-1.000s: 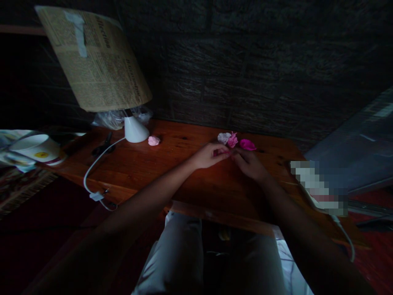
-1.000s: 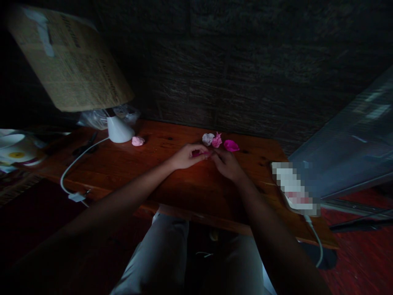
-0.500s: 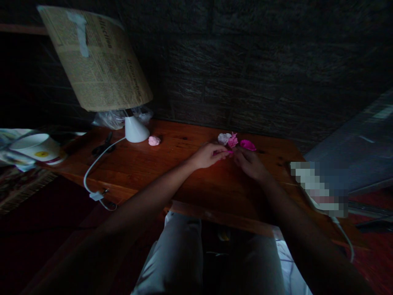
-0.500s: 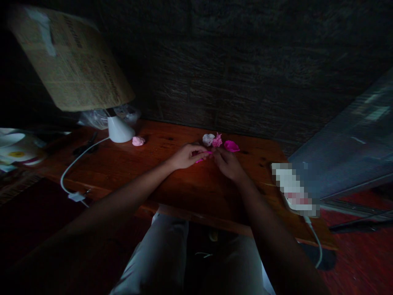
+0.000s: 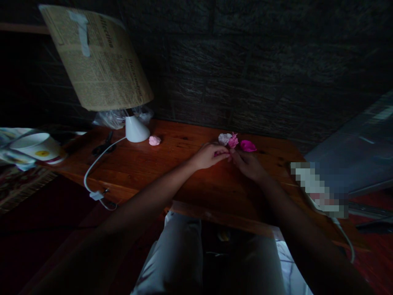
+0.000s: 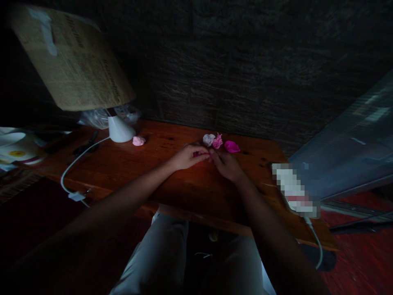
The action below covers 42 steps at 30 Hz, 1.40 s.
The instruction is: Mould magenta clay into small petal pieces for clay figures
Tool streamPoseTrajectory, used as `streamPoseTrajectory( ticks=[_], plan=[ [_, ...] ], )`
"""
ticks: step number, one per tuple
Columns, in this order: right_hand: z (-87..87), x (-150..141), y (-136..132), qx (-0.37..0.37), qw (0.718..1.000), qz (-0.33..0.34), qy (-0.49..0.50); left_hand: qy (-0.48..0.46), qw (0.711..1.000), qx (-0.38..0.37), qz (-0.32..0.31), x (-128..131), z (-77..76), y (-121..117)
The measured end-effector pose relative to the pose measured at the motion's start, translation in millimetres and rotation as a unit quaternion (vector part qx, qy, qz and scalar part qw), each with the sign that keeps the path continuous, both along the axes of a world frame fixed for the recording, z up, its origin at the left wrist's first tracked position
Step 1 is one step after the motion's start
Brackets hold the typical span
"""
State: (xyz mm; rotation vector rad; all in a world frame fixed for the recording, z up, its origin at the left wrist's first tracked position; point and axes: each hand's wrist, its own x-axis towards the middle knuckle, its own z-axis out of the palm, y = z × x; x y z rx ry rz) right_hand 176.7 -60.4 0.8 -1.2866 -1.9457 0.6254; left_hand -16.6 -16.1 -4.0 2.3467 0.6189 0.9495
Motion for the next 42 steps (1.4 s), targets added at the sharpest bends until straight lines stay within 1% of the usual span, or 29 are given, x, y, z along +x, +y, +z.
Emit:
streamPoseTrajectory(
  ticks=[2,5,8,11,14,18,25,29,31,33,38,42],
  plan=[
    [1.4,0.0,-0.2,0.001,1.0,-0.012,0.011,-0.005,1.0,-0.021,0.004,0.2,0.4,-0.1],
    [5.7,0.8,-0.8,0.001,0.997,-0.035,0.067,-0.028,0.998,-0.057,0.013,0.8,0.7,0.6],
    [9.5,2.4,-1.4,-0.035,0.989,-0.039,0.138,-0.046,0.997,-0.059,0.028,1.3,0.5,1.9],
    [9.3,4.5,-0.4,-0.06,0.982,-0.038,0.175,-0.05,0.997,-0.056,0.036,1.8,0.3,2.3],
    [5.5,6.9,2.4,-0.058,0.98,-0.036,0.187,-0.046,0.996,-0.07,0.033,2.7,0.1,1.5],
    [1.6,8.9,4.7,-0.059,0.974,-0.051,0.212,-0.034,0.995,-0.091,0.031,3.4,-0.5,1.1],
    [1.9,8.3,3.5,-0.058,0.97,-0.04,0.233,-0.053,0.986,-0.159,-0.019,3.0,-0.9,2.5],
    [-1.0,10.6,5.3,-0.064,0.969,-0.05,0.231,-0.086,0.977,-0.193,0.012,4.2,-1.5,3.7],
    [-1.3,11.4,5.6,-0.06,0.97,-0.057,0.23,-0.112,0.975,-0.188,0.02,5.1,-2.3,4.9],
    [-0.2,11.5,5.0,-0.061,0.971,-0.06,0.225,-0.131,0.977,-0.171,0.011,5.8,-3.5,6.1],
    [4.7,8.7,1.9,-0.089,0.969,-0.069,0.221,-0.128,0.981,-0.144,0.002,6.0,-6.0,7.5],
    [7.4,6.6,-0.6,-0.1,0.962,-0.052,0.248,-0.138,0.98,-0.146,-0.002,4.8,-5.0,7.2]
  ],
)
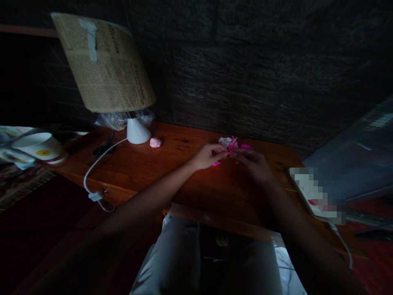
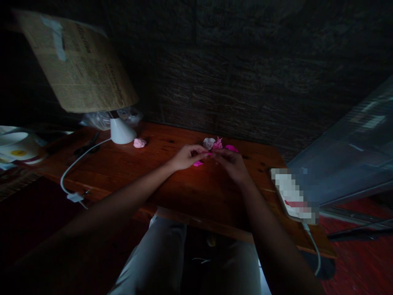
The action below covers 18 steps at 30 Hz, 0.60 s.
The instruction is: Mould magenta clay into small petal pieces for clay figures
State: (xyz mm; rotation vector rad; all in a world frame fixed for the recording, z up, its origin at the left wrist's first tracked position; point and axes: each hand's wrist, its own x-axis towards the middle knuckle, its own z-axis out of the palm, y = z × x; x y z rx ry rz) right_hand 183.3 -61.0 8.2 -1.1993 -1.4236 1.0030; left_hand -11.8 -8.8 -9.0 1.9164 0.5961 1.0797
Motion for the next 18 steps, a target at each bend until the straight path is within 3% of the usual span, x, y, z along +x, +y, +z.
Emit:
streamPoseTrajectory(
  ticks=[18],
  plan=[
    [4.1,-1.5,-1.0,0.034,0.998,0.033,-0.04,-0.053,0.998,-0.028,0.016,0.3,0.1,3.6]
  ],
)
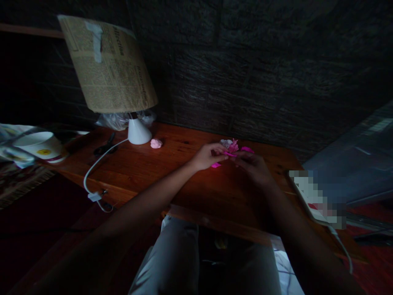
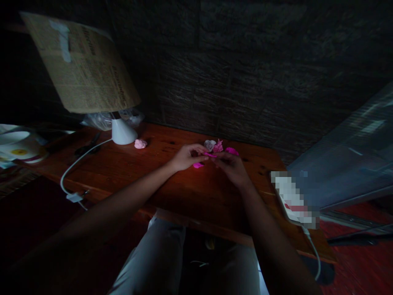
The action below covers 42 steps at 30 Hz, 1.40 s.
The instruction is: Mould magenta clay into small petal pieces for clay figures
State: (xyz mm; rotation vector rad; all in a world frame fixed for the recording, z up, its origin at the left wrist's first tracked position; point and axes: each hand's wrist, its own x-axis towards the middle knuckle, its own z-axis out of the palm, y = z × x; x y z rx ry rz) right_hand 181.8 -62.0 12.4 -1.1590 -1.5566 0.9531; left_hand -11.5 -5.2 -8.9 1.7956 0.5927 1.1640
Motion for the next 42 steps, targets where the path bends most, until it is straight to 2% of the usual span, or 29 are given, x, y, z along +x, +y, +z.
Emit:
streamPoseTrajectory(
  ticks=[6,18,25,33,42],
  plan=[
    [-3.1,-3.9,-0.8,-0.007,1.0,0.018,0.01,-0.069,0.988,-0.112,-0.082,1.0,-0.7,2.0],
    [0.4,-5.4,-3.8,-0.042,0.999,0.018,0.024,-0.092,0.972,-0.196,-0.09,-1.4,7.5,-4.4],
    [-0.9,-5.0,-3.4,-0.041,0.999,0.034,0.012,-0.122,0.968,-0.199,-0.092,-0.1,13.7,-7.9],
    [-1.1,-5.8,-2.8,-0.026,0.999,0.039,0.001,-0.106,0.964,-0.222,-0.104,0.2,6.7,-4.4],
    [-5.3,-4.8,-1.6,-0.034,0.998,0.056,-0.008,-0.121,0.96,-0.229,-0.109,0.5,7.1,-5.7]
  ],
)
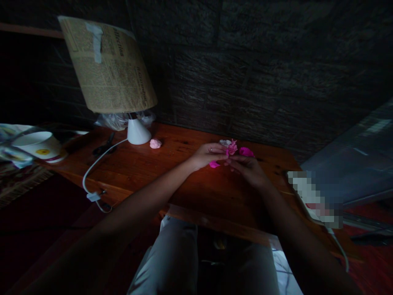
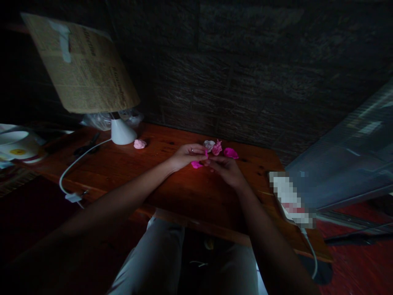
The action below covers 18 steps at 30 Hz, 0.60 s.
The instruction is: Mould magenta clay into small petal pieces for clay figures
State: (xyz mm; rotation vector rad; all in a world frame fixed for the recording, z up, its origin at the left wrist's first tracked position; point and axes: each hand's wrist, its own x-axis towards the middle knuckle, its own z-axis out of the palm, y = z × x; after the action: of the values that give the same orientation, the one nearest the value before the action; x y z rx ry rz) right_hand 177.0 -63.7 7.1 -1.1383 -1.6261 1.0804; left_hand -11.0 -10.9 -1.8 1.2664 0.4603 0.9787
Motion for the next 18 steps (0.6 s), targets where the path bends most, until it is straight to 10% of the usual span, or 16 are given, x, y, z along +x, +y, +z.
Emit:
streamPoseTrajectory(
  ticks=[18],
  plan=[
    [-1.5,0.9,-1.5,-0.057,0.997,0.036,0.038,0.016,1.0,-0.004,-0.001,0.5,-1.7,2.7]
  ],
)
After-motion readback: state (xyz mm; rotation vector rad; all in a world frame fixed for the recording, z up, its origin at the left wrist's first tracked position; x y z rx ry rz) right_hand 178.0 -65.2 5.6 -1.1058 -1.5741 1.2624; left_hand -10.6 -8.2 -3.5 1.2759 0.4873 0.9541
